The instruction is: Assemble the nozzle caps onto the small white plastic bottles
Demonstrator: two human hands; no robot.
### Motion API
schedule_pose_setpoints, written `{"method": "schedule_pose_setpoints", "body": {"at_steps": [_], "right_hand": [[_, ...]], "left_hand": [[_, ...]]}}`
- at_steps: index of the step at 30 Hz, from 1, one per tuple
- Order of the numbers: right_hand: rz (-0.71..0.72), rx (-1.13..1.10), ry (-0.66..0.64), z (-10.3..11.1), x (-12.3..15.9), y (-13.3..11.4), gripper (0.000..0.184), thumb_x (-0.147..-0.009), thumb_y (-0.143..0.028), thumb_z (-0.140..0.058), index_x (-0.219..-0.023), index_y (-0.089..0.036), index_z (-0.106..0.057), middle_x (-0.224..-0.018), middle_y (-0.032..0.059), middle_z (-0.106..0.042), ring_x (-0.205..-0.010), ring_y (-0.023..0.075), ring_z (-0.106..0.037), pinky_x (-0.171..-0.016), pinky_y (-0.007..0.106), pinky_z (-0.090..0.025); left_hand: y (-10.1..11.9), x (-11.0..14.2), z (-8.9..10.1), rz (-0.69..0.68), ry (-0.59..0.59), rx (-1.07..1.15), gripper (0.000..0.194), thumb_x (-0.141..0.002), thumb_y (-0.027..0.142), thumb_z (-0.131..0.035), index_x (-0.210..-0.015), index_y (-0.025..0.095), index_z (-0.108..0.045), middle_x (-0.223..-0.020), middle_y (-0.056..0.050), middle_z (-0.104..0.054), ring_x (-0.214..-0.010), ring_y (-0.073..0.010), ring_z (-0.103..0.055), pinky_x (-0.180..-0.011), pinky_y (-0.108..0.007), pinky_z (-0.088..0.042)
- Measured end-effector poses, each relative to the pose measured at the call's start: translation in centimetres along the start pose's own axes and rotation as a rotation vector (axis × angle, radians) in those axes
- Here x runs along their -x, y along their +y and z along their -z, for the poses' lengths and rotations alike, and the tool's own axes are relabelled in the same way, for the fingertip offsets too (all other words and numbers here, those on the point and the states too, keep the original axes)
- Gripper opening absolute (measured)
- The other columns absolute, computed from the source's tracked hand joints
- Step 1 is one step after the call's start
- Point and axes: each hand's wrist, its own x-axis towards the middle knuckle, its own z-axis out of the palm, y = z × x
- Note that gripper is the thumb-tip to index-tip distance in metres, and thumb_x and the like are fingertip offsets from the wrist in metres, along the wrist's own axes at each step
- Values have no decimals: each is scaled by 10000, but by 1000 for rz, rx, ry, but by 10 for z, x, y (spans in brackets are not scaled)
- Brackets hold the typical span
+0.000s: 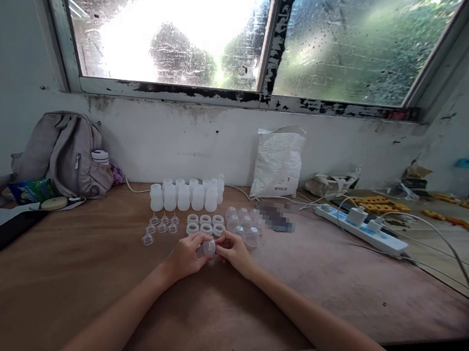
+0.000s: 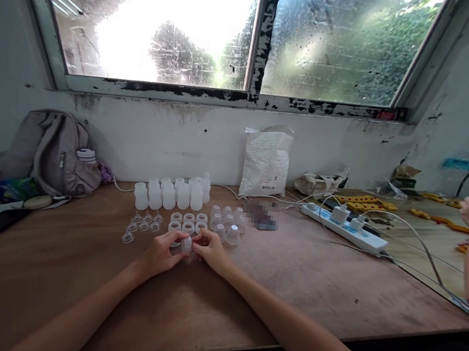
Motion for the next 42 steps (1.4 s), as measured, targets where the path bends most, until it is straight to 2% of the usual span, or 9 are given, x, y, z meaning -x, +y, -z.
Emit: {"method": "schedule_pose_setpoints", "body": {"at_steps": [6,12,17,25,29,37,42], "right_hand": [[7,-72,-4,1,4,-21,252,-629,-361,-659,-678,-136,-556,-495,-41,-526,-414,85,-485,-408,215,-403],[-43,-178,-73,5,5,-24,310,-618,-341,-683,-827,-132,-590,-622,-10,-608,-535,109,-566,-563,258,-464],[-71,-187,-57,2,6,-22,318,-584,-344,-708,-778,-141,-559,-621,-21,-597,-502,102,-559,-529,249,-461],[-29,-170,-41,-1,6,-18,342,-590,-386,-698,-737,-175,-472,-540,-53,-543,-449,91,-513,-450,222,-432],[0,-130,-22,1,5,-16,313,-597,-375,-696,-710,-170,-489,-525,-48,-537,-430,87,-498,-438,219,-420],[50,-13,-45,3,5,-22,276,-618,-384,-676,-688,-154,-542,-532,-28,-533,-456,93,-499,-467,229,-425],[62,15,-24,2,4,-19,252,-626,-367,-666,-675,-158,-533,-522,-34,-528,-449,92,-501,-457,220,-418]], "left_hand": [[4,-3,-2,156,62,252,333,-647,265,-664,-946,179,-545,-874,-50,-638,-791,-176,-619,-747,-296,-508],[0,-6,-7,353,78,550,395,-618,293,-694,-942,133,-537,-870,-83,-653,-787,-189,-635,-746,-327,-519],[0,-10,-4,440,31,713,403,-581,295,-718,-901,115,-551,-833,-86,-659,-784,-194,-636,-741,-335,-518],[-1,-10,-2,489,-18,776,433,-552,323,-734,-895,112,-573,-779,-66,-664,-748,-192,-638,-723,-328,-512],[-1,-10,-2,504,-19,778,414,-563,325,-727,-886,113,-577,-773,-60,-664,-739,-178,-633,-719,-306,-505],[5,-10,3,600,-29,752,404,-564,375,-716,-849,117,-593,-593,0,-617,-524,-119,-586,-545,-246,-492],[3,-10,0,600,-20,799,417,-539,354,-732,-853,117,-594,-649,-20,-636,-604,-142,-607,-579,-259,-505]]}}
